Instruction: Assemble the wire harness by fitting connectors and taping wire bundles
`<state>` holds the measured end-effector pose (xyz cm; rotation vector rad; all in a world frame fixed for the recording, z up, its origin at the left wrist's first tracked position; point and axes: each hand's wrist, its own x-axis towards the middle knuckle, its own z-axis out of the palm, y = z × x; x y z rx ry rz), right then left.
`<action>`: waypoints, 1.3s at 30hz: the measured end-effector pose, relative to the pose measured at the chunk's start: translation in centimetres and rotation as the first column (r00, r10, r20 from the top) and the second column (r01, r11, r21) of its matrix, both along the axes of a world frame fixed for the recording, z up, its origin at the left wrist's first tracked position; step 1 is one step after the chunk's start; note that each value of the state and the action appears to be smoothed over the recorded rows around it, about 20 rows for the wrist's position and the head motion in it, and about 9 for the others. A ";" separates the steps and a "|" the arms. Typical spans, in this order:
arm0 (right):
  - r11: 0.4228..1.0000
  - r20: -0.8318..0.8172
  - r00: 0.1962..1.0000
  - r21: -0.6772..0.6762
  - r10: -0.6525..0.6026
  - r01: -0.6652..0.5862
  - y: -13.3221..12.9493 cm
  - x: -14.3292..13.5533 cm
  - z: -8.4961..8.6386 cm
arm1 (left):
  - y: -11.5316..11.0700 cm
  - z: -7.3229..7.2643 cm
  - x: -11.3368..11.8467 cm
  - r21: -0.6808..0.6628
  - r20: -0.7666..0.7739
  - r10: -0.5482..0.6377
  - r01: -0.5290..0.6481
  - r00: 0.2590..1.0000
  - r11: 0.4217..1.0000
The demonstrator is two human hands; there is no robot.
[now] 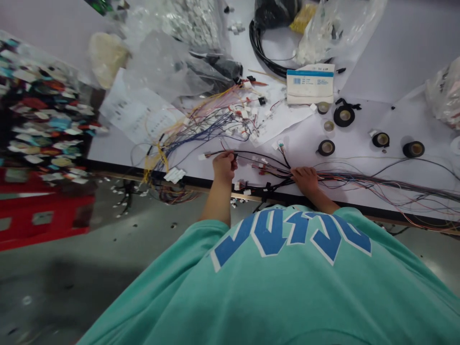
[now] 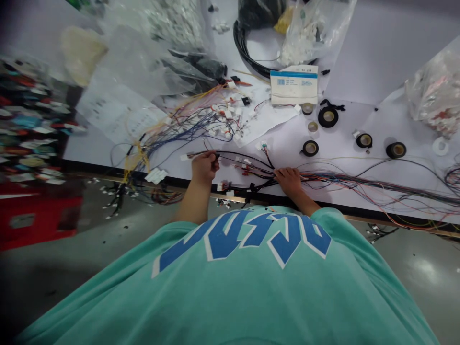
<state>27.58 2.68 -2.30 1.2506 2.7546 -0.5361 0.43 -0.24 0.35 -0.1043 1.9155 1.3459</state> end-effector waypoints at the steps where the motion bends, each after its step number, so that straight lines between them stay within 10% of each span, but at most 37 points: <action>1: 1.000 0.002 1.000 0.002 -0.004 0.004 -0.1 0.0 0.0 | -0.1 -0.1 0.1 -0.007 0.009 0.018 -0.018 1.000 1.000; 14: 0.928 -0.086 0.944 -0.231 -0.320 0.293 1.3 -1.1 1.3 | 0.5 0.6 -0.3 0.051 0.108 0.036 -0.042 0.993 0.998; 24: 0.990 0.040 0.991 -0.053 -0.128 0.130 0.5 -1.8 2.0 | 0.3 0.9 0.3 -0.036 0.101 0.105 -0.102 0.989 0.994; 28: 0.974 0.015 0.983 -0.133 -0.181 0.181 0.9 -1.3 2.9 | 0.4 3.2 0.2 0.142 0.119 0.014 -0.031 0.993 0.989; 31: 0.976 -0.174 0.968 -0.148 -0.182 0.157 1.8 -2.2 5.0 | 0.7 6.5 0.9 0.368 0.016 -0.208 0.188 0.978 0.911; 35: 0.984 -0.547 0.833 -0.178 -0.083 -0.018 2.7 -5.5 8.7 | 1.3 10.8 3.3 0.453 -0.275 -0.522 0.588 0.807 0.670; 39: 0.838 -0.696 0.697 -0.477 -0.175 -0.266 2.4 -7.5 10.2 | 2.0 12.5 5.2 0.403 -0.452 -0.574 0.730 0.683 0.552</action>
